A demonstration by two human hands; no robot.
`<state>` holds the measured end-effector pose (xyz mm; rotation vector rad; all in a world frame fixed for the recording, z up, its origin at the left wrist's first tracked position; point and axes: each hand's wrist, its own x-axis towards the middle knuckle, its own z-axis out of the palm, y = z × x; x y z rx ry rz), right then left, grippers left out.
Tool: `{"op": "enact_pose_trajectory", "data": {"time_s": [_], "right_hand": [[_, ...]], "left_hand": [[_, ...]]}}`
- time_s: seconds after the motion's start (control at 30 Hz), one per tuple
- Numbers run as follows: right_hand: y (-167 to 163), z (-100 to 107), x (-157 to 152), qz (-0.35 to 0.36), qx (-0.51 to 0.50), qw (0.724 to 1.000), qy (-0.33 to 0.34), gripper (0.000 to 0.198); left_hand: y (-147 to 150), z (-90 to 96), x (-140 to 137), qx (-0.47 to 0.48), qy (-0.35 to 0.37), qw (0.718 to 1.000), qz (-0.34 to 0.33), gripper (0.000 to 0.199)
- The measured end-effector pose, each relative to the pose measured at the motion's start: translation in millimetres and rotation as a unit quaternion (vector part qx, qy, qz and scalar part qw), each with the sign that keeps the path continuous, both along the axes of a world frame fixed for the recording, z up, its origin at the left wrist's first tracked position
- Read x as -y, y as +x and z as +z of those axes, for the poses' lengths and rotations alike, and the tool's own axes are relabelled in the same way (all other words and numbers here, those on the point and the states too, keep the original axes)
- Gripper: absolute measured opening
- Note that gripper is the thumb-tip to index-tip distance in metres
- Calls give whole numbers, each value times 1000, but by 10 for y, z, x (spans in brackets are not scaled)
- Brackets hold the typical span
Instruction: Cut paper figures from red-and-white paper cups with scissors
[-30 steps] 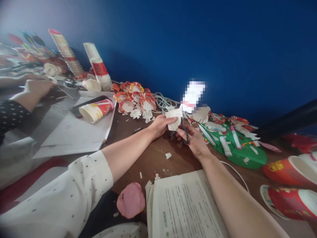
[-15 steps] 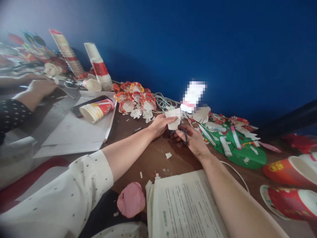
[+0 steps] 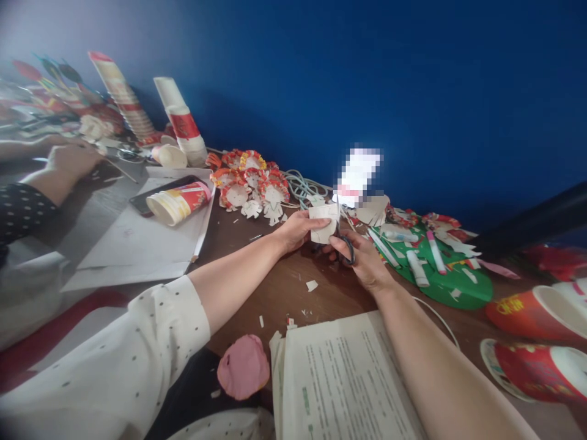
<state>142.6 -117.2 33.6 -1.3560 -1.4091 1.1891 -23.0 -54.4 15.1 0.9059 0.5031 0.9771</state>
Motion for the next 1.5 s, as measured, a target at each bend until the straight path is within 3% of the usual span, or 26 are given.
{"op": "enact_pose_trajectory", "data": {"time_s": [0.33, 0.73, 1.07, 1.5], "right_hand": [[31, 19, 11, 46, -26, 998, -18, 34], [89, 57, -5, 55, 91, 994, 9, 35], [24, 139, 40, 61, 76, 995, -13, 35], [54, 96, 26, 63, 73, 995, -8, 34]], "left_hand": [[-27, 76, 29, 11, -24, 999, -34, 24], [-49, 34, -15, -22, -7, 1000, 15, 40], [-50, -6, -77, -34, 16, 999, 3, 38], [-41, 6, -73, -37, -16, 999, 9, 42]]}}
